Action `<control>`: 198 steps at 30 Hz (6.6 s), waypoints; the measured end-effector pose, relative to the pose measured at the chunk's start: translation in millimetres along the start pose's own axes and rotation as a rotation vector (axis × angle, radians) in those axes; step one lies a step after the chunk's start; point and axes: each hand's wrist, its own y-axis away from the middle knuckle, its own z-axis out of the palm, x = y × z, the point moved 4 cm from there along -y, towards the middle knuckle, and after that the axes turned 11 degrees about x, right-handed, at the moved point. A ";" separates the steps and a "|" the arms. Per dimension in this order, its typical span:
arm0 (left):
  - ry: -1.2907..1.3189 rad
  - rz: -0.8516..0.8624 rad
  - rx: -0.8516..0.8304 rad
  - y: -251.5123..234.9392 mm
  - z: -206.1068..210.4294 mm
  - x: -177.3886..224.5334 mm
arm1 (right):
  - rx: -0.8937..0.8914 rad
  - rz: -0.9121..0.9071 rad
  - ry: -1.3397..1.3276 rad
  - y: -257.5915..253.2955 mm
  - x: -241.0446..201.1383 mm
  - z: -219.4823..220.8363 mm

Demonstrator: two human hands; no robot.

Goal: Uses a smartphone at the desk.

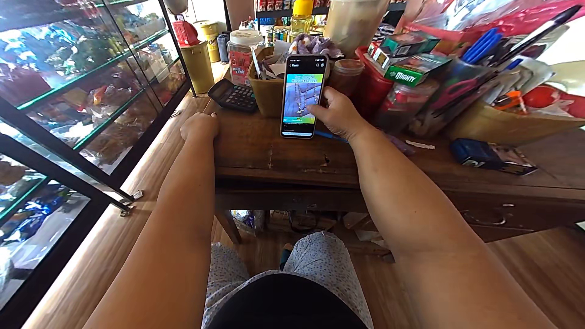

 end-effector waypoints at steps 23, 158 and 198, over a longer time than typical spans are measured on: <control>0.008 -0.028 -0.018 3.3 -2.4 1.6 | 0.274 -0.004 0.053 2.3 -6.8 -18.8; 0.005 -0.025 -0.037 0.5 -2.3 0.2 | -0.171 0.125 0.091 2.4 1.4 3.1; -0.004 -0.004 -0.020 -1.7 0.2 -0.7 | -0.364 0.246 -0.278 4.4 13.7 -8.7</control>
